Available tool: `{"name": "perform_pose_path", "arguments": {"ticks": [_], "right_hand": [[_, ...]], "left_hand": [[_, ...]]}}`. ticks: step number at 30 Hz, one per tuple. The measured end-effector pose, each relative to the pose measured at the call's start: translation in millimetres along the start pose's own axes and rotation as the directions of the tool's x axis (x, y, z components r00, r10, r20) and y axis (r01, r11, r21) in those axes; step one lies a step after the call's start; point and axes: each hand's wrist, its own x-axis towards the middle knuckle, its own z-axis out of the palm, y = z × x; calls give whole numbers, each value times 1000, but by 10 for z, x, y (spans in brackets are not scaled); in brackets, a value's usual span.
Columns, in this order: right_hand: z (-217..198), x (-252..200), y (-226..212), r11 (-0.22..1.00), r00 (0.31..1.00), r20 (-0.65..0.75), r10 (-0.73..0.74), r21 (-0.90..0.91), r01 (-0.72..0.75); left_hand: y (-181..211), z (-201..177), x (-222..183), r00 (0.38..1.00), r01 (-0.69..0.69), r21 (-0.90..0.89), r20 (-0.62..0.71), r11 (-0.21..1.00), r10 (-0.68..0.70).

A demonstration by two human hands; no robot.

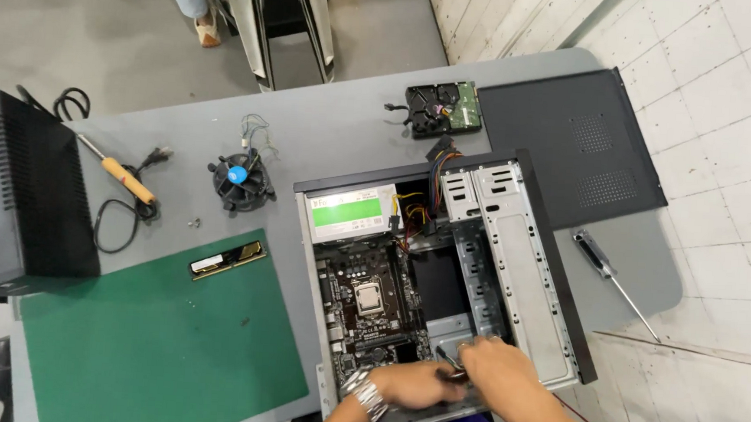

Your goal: Removing the power supply unit and hard drive from a desktop computer case using a screwdriver.

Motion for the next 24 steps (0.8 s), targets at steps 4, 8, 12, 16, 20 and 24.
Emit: {"name": "perform_pose_path", "arguments": {"ticks": [4, 8, 12, 16, 20, 24], "right_hand": [[-238, 70, -220, 995, 909, 416, -23, -76, 60], [-589, 139, -335, 993, 763, 636, -111, 38, 113], [-615, 204, -420, 987, 696, 718, 28, -131, 94], [-606, 266, -468, 980, 626, 779, -19, -110, 166], [-719, 119, -604, 977, 675, 725, 139, -211, 26], [173, 694, -307, 934, 784, 595, 178, -352, 55]], "left_hand": [[398, -21, -533, 999, 34, 4, 23, 999, -34], [522, 152, -662, 993, 114, 105, -18, 988, -113], [889, 59, -1133, 967, 169, 122, -210, 978, -141], [744, -58, -1643, 633, 112, -149, -752, 982, -186], [-175, -115, -1963, 233, -85, -292, -936, 953, -266], [-452, -56, -2234, 57, -127, -553, -833, 823, -551]]}}
